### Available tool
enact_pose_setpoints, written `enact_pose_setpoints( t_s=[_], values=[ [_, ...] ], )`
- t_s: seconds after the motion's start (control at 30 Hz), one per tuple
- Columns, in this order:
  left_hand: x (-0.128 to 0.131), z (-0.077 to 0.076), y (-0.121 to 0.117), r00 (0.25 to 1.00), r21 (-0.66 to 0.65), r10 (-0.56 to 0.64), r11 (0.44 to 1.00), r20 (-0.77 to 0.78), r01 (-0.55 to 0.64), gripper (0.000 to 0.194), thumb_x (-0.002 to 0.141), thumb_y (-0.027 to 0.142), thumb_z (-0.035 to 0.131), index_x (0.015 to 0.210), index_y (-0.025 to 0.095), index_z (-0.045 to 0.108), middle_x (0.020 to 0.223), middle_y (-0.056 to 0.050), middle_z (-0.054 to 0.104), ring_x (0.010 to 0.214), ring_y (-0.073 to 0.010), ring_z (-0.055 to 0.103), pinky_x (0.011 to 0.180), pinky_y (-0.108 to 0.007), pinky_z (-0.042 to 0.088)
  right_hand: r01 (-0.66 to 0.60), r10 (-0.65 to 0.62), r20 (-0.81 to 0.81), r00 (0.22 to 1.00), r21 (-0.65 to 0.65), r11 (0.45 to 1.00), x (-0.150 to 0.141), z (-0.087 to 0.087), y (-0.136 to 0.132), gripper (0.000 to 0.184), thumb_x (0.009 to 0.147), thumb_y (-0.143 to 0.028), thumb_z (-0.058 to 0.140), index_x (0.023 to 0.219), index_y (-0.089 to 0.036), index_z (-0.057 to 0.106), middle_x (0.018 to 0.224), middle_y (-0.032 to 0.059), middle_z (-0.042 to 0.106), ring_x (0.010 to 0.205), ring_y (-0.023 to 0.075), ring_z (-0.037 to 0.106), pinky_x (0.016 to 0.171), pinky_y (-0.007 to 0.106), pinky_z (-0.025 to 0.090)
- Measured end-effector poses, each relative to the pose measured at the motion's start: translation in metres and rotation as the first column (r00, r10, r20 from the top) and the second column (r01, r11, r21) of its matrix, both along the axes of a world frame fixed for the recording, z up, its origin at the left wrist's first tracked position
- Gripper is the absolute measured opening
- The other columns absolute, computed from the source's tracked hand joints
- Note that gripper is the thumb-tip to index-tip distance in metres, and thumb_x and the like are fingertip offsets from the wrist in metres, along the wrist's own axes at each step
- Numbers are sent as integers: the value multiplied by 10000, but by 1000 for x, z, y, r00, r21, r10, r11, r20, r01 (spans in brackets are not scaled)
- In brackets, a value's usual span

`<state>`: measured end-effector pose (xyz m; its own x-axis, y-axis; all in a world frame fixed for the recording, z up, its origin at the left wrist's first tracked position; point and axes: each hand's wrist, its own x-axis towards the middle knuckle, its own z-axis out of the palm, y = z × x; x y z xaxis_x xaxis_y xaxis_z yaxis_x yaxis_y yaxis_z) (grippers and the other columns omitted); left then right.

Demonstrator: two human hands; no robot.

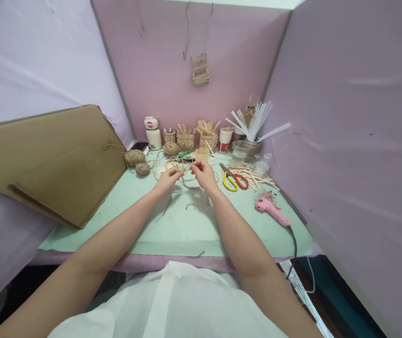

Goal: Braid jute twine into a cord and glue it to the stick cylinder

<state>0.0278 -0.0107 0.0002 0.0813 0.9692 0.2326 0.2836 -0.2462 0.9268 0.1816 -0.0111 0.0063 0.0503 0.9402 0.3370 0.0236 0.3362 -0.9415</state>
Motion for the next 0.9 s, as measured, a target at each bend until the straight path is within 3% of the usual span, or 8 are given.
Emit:
enact_pose_setpoints(
  t_s=[0.1,0.17,0.27,0.33,0.47,0.6,0.7,0.9],
  values=[
    [0,-1,1,993,139,119,984,-23,-115,262,671,324,672,868,159,626,970,-66,601,878,-164,538,785,-292,419,-16,16,16,1000,7,1000,0,-1,0,210,687,-376,578,778,-192,533,737,8,624,616,115,535,520,229,383],
    [1,-1,1,999,156,36,987,-16,-33,272,690,310,659,921,168,634,1040,-77,604,963,-178,537,862,-314,409,-27,26,37,999,8,1000,0,-2,1,207,691,-376,569,776,-191,533,727,9,623,618,118,539,519,229,385],
    [1,-1,1,986,77,-159,985,42,155,191,741,330,607,840,174,653,944,-63,644,947,-177,561,882,-320,411,-28,27,64,998,19,999,1,-3,1,204,699,-376,556,780,-190,535,713,9,616,622,122,537,525,230,393],
    [1,-3,2,974,19,-199,980,113,198,188,735,347,611,792,173,653,895,-56,655,906,-170,576,861,-312,424,-19,17,83,996,28,999,1,-4,2,197,709,-372,546,782,-189,533,713,8,612,623,123,532,543,238,403],
    [1,-4,4,975,-14,-128,991,183,132,162,698,320,652,763,172,653,852,-48,663,854,-160,581,846,-307,431,94,-118,207,971,122,988,1,-5,1,163,745,-343,514,786,-186,532,749,18,600,662,135,527,648,275,430],
    [0,-2,3,991,63,32,997,126,-40,100,685,257,652,720,163,646,804,-37,650,827,-153,572,848,-304,423,194,-356,378,855,404,894,0,-2,-7,124,773,-294,523,793,-178,562,845,51,581,740,153,513,739,295,417],
    [-1,-1,1,995,188,99,977,33,-104,54,692,216,637,692,163,645,784,-35,641,830,-156,567,853,-307,418,93,-341,479,809,468,879,-3,0,-13,130,805,-279,513,778,-183,596,817,48,587,738,154,518,741,281,410],
    [-3,-5,1,983,378,132,923,-130,-74,43,727,212,640,712,190,673,849,-48,632,934,-182,557,912,-342,400,51,-285,574,768,389,920,-6,-5,-11,152,803,-260,520,779,-190,652,798,44,619,718,152,551,714,271,410]
  ],
)
